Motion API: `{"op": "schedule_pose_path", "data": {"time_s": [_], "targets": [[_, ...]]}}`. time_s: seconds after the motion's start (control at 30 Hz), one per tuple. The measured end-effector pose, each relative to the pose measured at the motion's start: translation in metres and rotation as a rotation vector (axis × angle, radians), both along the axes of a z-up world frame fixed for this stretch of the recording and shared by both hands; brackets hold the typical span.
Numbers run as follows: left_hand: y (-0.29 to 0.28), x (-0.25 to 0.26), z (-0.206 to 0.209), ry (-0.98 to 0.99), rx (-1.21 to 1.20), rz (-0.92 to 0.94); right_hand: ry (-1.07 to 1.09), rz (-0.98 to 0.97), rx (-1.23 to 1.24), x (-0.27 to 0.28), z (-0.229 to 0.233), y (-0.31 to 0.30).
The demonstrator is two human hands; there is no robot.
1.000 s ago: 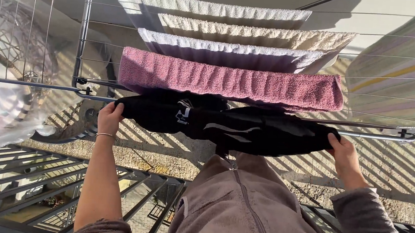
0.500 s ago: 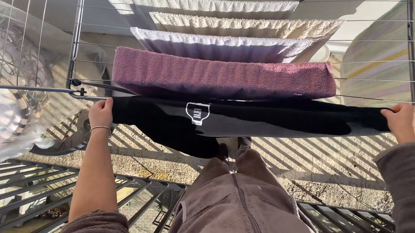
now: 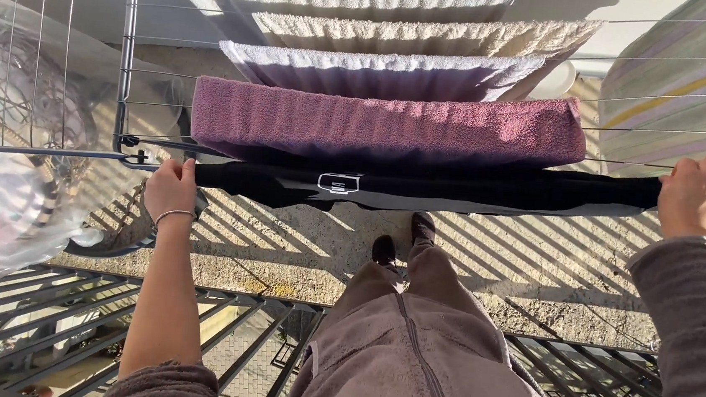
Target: Hanging various laundry items such as towels, shirts, and socks on a drying rack on a balcony.
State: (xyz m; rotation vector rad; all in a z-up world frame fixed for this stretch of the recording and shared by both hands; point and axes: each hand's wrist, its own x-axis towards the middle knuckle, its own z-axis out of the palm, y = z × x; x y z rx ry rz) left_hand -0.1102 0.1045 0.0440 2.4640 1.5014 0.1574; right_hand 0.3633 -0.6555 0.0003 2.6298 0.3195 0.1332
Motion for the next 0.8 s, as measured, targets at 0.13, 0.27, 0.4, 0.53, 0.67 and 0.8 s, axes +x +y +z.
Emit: {"op": "schedule_pose_path", "data": {"time_s": [0.13,0.27,0.4,0.53,0.67,0.8], "targets": [[0.001,-0.002,0.010,-0.053,0.136,-0.066,-0.119,0.157,-0.027,-0.018,0.015,-0.002],[-0.032,0.025,0.034,-0.183,0.274,-0.202,-0.133,0.364,0.217,-0.050,0.035,0.032],[-0.096,0.087,0.064,-0.390,0.189,-0.506,0.215,0.443,0.643,-0.096,0.076,0.115],[-0.169,0.174,0.075,-0.518,0.167,-0.817,0.182,0.649,0.748,-0.101,0.068,0.188],[-0.261,0.242,0.085,-0.549,0.048,-1.152,0.239,0.714,0.837,-0.087,0.077,0.240],[-0.352,0.278,0.097,-0.572,0.055,-1.491,0.260,0.823,0.839,-0.072,0.079,0.245]]}}
